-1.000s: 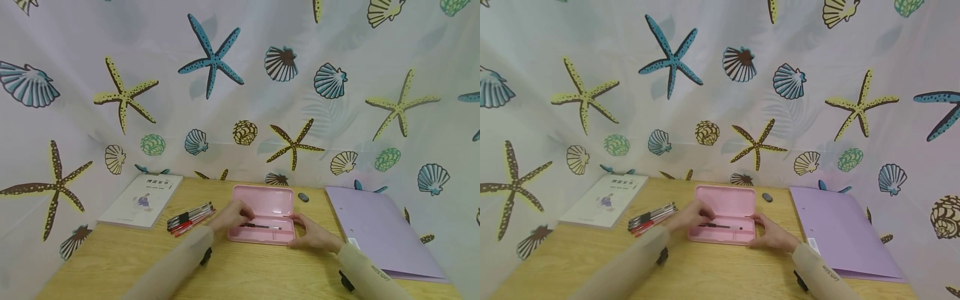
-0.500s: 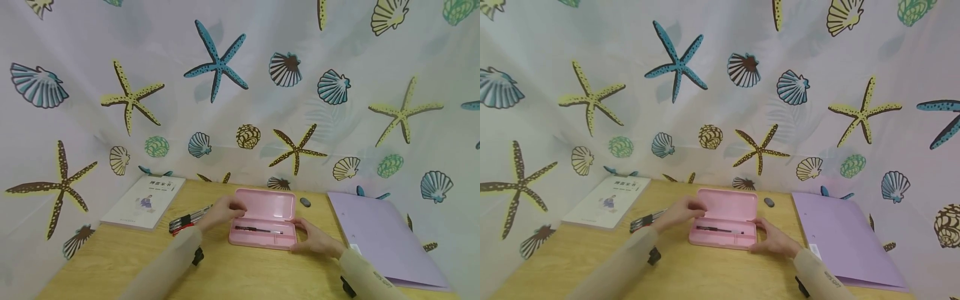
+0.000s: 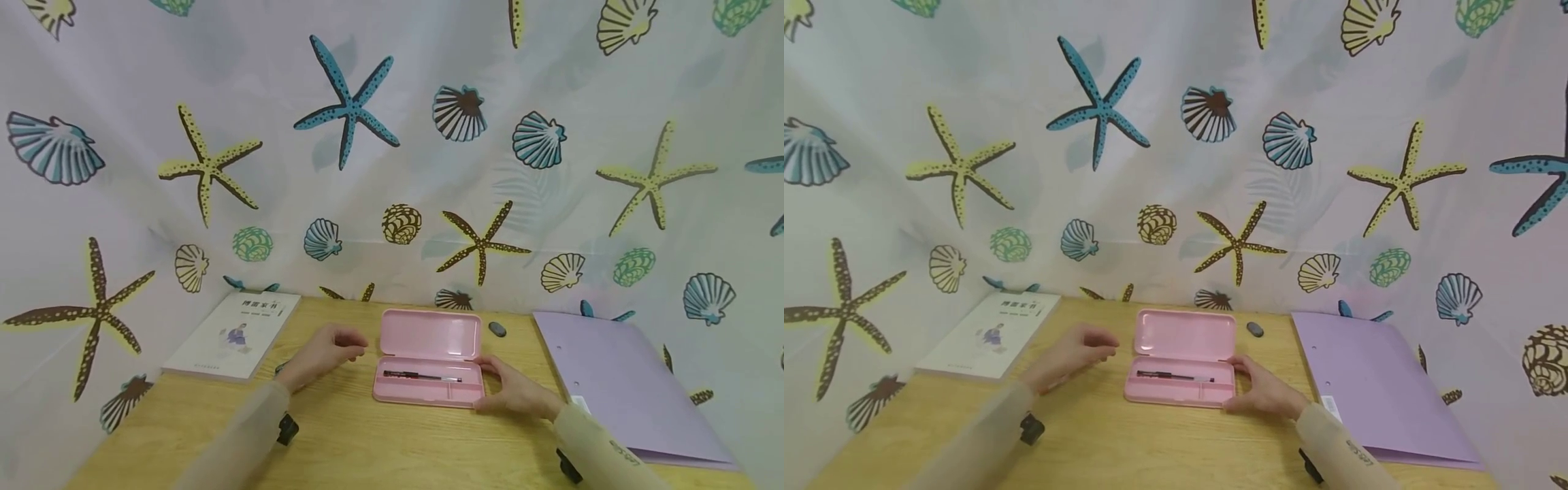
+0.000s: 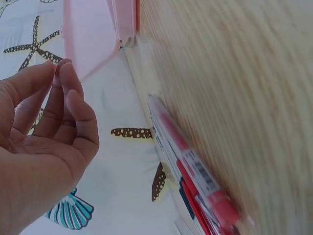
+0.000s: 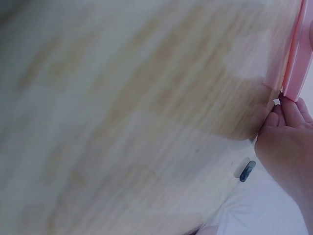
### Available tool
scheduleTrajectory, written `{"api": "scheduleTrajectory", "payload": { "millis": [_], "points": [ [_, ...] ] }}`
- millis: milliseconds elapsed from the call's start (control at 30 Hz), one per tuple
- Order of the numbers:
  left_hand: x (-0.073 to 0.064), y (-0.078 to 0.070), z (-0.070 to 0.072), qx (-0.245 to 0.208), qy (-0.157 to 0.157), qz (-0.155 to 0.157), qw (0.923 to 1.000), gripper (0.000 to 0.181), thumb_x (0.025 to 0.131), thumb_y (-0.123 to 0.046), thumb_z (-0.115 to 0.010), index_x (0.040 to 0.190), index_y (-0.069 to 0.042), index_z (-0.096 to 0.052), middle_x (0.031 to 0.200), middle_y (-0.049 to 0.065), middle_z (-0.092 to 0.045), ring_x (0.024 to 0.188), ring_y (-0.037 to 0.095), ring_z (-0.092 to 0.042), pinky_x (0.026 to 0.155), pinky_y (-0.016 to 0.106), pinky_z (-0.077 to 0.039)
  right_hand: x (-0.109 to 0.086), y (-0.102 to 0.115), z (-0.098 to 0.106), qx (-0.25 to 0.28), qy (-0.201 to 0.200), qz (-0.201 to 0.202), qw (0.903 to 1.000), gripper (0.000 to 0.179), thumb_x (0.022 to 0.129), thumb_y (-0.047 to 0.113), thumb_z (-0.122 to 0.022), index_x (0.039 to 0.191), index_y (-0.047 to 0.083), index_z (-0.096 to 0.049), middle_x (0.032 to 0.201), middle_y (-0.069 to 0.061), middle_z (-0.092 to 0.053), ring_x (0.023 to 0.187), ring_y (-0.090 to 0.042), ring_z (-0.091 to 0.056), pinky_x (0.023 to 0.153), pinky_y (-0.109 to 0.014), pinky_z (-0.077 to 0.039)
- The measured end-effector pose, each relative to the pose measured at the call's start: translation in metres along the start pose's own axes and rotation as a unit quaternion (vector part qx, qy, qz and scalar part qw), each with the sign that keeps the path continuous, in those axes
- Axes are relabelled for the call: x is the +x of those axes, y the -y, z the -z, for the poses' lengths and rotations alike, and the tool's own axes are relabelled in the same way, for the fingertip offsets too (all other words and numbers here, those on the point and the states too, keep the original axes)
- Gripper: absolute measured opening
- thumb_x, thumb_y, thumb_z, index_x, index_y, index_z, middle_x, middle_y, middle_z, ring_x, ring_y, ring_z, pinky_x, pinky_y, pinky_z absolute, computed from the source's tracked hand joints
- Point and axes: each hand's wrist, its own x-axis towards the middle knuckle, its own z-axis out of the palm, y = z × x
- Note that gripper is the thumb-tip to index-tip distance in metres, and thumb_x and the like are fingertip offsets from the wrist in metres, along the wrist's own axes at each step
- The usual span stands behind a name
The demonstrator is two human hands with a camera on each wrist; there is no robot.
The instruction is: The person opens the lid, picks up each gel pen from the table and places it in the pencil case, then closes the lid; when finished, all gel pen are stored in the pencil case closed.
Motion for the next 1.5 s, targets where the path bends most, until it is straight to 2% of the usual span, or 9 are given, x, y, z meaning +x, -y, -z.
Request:
{"api": "scheduleTrajectory", "payload": {
  "millis": [167,300,400,500,700,867,1167,1333,1500],
  "points": [
    [-0.009,0.003,0.009,-0.008,-0.009,-0.006,0.9999,0.018,0.093,-0.017,-0.067,0.109,-0.009,-0.072,0.106,0.012,-0.071,0.090,0.020,-0.066,0.079,0.038,-0.055,0.000,0.001,0.001,0.004,0.002,0.012,0.9999,0.084,0.076,0.028,-0.085,0.144,0.010,-0.038,0.150,-0.016,-0.042,0.145,-0.035,-0.029,0.118,-0.059,-0.012],
    [-0.014,0.003,0.016,0.040,-0.017,-0.024,0.9988,0.017,0.093,-0.021,-0.068,0.107,-0.013,-0.073,0.105,0.006,-0.073,0.092,0.016,-0.066,0.083,0.033,-0.054,0.000,0.002,0.001,0.007,0.004,0.013,0.9999,0.084,0.076,0.028,-0.085,0.144,0.010,-0.038,0.151,-0.017,-0.042,0.145,-0.036,-0.029,0.118,-0.060,-0.011],
    [-0.018,0.005,0.021,0.070,-0.009,-0.037,0.9969,0.018,0.093,-0.026,-0.068,0.107,-0.017,-0.073,0.109,0.004,-0.072,0.096,0.013,-0.065,0.089,0.034,-0.052,0.000,0.002,0.001,0.009,0.003,0.009,0.9999,0.085,0.076,0.028,-0.085,0.144,0.009,-0.038,0.151,-0.017,-0.041,0.145,-0.036,-0.028,0.118,-0.059,-0.012],
    [-0.022,0.009,0.026,0.084,0.001,-0.039,0.9957,0.019,0.093,-0.025,-0.068,0.108,-0.015,-0.073,0.112,0.005,-0.072,0.098,0.013,-0.064,0.091,0.037,-0.051,0.000,0.002,0.001,0.009,0.004,0.009,0.9999,0.085,0.076,0.028,-0.085,0.144,0.009,-0.038,0.151,-0.017,-0.041,0.145,-0.036,-0.029,0.118,-0.059,-0.012],
    [-0.032,0.016,0.035,0.118,0.017,-0.017,0.9928,0.019,0.092,-0.010,-0.067,0.110,-0.008,-0.073,0.107,0.003,-0.072,0.099,0.016,-0.063,0.092,0.043,-0.050,0.001,0.001,0.000,0.005,0.007,0.009,0.9999,0.085,0.076,0.030,-0.085,0.144,0.011,-0.038,0.152,-0.016,-0.041,0.145,-0.035,-0.029,0.118,-0.059,-0.012],
    [-0.033,0.023,0.036,0.132,0.016,-0.014,0.9911,0.019,0.090,-0.003,-0.066,0.108,-0.006,-0.073,0.106,0.006,-0.072,0.099,0.019,-0.063,0.093,0.046,-0.049,-0.001,0.002,0.001,0.003,0.003,0.010,0.9999,0.084,0.076,0.029,-0.085,0.144,0.011,-0.039,0.151,-0.017,-0.041,0.145,-0.036,-0.028,0.118,-0.059,-0.011],
    [-0.034,0.035,0.037,0.169,0.002,0.017,0.9855,0.022,0.083,0.002,-0.069,0.103,-0.007,-0.072,0.100,0.004,-0.070,0.090,0.016,-0.059,0.087,0.041,-0.049,-0.001,0.002,0.001,-0.006,0.002,0.018,0.9998,0.084,0.076,0.030,-0.085,0.144,0.009,-0.038,0.150,-0.017,-0.043,0.144,-0.035,-0.030,0.118,-0.058,-0.013],
    [-0.032,0.034,0.036,0.183,0.006,0.012,0.9831,0.022,0.081,0.002,-0.070,0.101,-0.008,-0.073,0.098,0.003,-0.069,0.087,0.015,-0.058,0.083,0.038,-0.050,-0.001,0.002,0.001,0.000,0.003,0.023,0.9997,0.084,0.076,0.028,-0.085,0.143,0.008,-0.039,0.150,-0.018,-0.042,0.144,-0.036,-0.030,0.118,-0.058,-0.013],
    [-0.032,0.033,0.035,0.170,0.021,0.002,0.9852,0.023,0.080,0.003,-0.072,0.102,-0.006,-0.073,0.094,0.003,-0.070,0.084,0.015,-0.059,0.078,0.034,-0.051,-0.001,0.001,0.002,0.007,0.007,0.018,0.9998,0.082,0.077,0.027,-0.085,0.143,0.009,-0.039,0.151,-0.017,-0.042,0.144,-0.035,-0.030,0.118,-0.058,-0.013]
  ]
}}
